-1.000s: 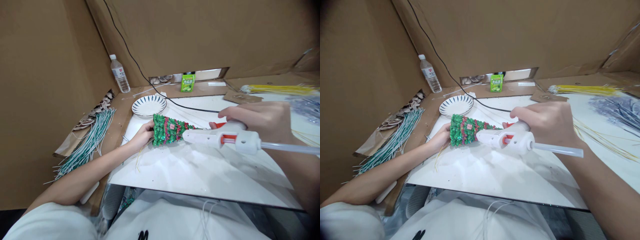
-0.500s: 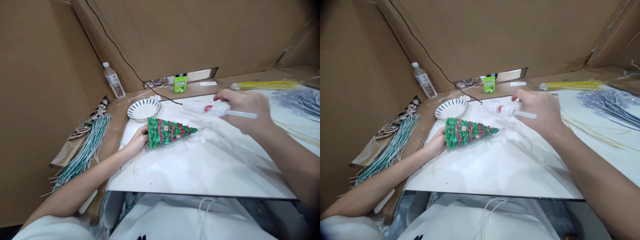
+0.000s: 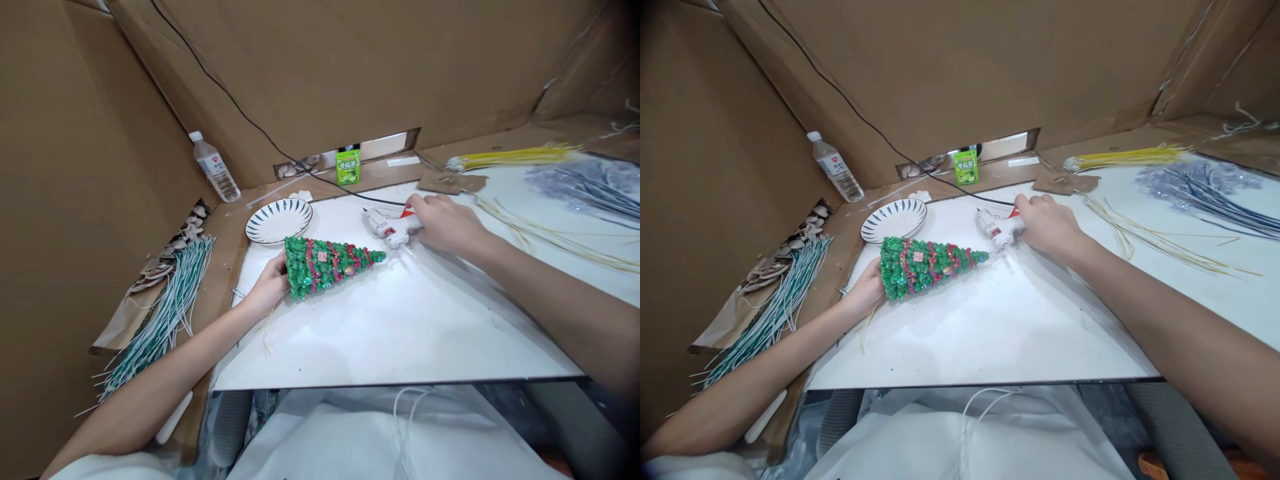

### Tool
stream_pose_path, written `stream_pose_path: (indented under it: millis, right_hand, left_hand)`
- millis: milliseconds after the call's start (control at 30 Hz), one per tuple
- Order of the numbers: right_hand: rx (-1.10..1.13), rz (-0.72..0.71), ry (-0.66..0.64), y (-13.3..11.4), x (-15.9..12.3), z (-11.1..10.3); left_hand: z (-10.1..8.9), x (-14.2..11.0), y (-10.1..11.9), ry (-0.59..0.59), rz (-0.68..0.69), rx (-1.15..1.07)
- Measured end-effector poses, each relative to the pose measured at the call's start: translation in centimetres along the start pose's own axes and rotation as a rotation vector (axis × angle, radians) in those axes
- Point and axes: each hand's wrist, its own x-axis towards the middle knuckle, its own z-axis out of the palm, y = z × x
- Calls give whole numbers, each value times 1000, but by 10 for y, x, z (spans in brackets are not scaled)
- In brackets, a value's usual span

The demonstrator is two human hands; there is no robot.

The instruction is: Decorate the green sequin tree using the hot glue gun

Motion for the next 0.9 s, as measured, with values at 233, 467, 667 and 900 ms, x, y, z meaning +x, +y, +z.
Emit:
stream_pose_path:
  millis: [233, 467, 667, 900]
  right_hand:
    - [97, -15, -103, 3, 6, 0]
    - [670, -338, 153, -63, -18, -41]
    - [1041, -535, 73, -105, -36, -36]
    - [1118, -456, 98, -112, -38, -31]
  left_hand:
    - [-1, 1, 0, -5, -10, 14]
    - [-2, 0, 0, 1, -70, -28]
    - [-2, 0, 0, -22, -87, -46]
    - [-1, 0, 0, -18, -57, -36]
